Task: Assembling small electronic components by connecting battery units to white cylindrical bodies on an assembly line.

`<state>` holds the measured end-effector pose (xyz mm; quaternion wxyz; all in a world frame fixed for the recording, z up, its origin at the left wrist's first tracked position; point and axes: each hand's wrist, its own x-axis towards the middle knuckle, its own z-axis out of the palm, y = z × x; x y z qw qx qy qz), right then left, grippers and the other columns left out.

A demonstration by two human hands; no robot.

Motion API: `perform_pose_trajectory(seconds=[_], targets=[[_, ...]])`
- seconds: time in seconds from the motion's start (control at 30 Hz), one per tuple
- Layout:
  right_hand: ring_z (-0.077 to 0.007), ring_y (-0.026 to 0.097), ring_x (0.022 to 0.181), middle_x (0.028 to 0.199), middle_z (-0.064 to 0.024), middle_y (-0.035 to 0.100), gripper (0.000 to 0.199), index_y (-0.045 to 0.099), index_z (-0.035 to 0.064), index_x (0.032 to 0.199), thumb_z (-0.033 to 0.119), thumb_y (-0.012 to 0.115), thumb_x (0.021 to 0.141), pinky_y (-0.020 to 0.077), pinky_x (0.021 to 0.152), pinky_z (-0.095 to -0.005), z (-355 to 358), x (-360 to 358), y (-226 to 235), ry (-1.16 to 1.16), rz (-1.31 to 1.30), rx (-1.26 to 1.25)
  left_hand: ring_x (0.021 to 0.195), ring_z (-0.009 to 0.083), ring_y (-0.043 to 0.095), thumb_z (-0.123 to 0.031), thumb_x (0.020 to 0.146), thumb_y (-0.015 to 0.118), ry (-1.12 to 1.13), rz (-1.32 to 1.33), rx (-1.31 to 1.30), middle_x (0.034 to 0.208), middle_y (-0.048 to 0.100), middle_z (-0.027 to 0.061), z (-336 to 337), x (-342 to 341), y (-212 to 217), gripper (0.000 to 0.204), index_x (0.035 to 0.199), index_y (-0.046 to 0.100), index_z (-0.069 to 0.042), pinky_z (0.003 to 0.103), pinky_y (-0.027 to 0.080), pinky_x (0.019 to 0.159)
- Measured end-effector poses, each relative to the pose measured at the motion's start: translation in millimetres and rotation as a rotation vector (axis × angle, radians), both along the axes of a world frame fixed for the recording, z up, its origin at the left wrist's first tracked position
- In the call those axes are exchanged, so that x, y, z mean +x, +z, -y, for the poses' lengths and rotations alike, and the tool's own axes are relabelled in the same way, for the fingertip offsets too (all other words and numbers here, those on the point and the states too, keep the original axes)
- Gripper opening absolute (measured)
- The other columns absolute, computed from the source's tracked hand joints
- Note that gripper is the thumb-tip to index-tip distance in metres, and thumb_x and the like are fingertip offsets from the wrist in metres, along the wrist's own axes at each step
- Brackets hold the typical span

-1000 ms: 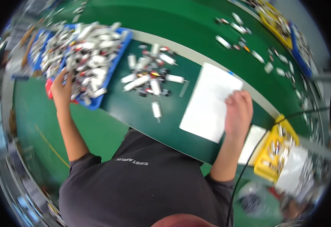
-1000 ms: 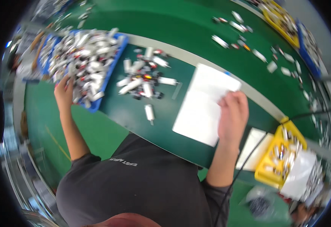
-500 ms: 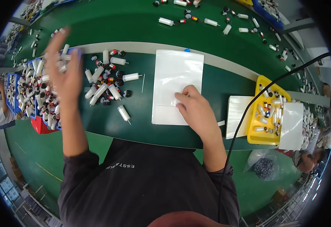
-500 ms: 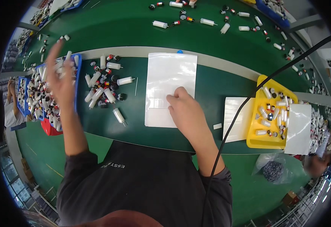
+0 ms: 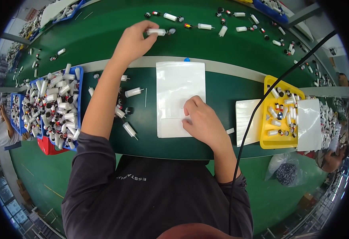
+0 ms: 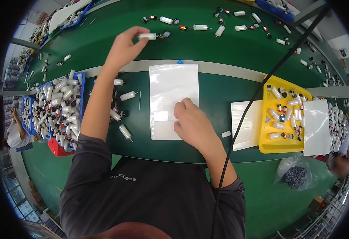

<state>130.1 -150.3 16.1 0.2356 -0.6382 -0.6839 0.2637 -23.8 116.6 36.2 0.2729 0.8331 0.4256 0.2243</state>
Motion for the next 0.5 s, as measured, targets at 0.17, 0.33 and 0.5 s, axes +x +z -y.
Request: perform_pose_trajectory(seconds=[0.17, 0.33, 0.5], targets=[[-0.0365, 0.062, 0.085, 0.095, -0.0162, 0.057, 0.021, 0.058, 0.0011, 0.096, 0.001, 0.066, 0.077, 0.0512, 0.073, -0.043, -3, 6, 3, -0.017, -0.132, -0.022, 0.098, 0.0146, 0.064, -0.021, 0.1, 0.061, -0.1, 0.627, -0.214, 0.102, 0.069, 0.0086, 39, -4, 44, 0.03, 0.122, 0.063, 0.0, 0.027, 0.048, 0.09], [-0.0314, 0.066, 0.083, 0.099, -0.0145, 0.06, 0.02, 0.061, -0.0003, 0.1, 0.001, 0.068, 0.081, 0.0538, 0.074, -0.0392, 1, 2, -9, 0.016, -0.01, 0.087, 0.114, 0.0256, 0.061, -0.035, 0.106, 0.046, -0.179, 1.191, -1.018, 0.106, 0.065, 0.0059, 78, -6, 38, 0.037, 0.127, 0.058, -0.007, 0.045, 0.05, 0.098], [-0.034, 0.064, 0.088, 0.099, -0.0131, 0.06, 0.017, 0.066, 0.0002, 0.098, 0.003, 0.067, 0.081, 0.0533, 0.077, -0.0415, -1, -4, -5, -0.048, -0.027, -0.024, 0.12, 0.0282, 0.057, -0.036, 0.107, 0.04, -0.133, 1.326, -1.469, 0.113, 0.063, 0.0056, 86, 8, 25, 0.036, 0.132, 0.051, -0.013, 0.053, 0.048, 0.103]])
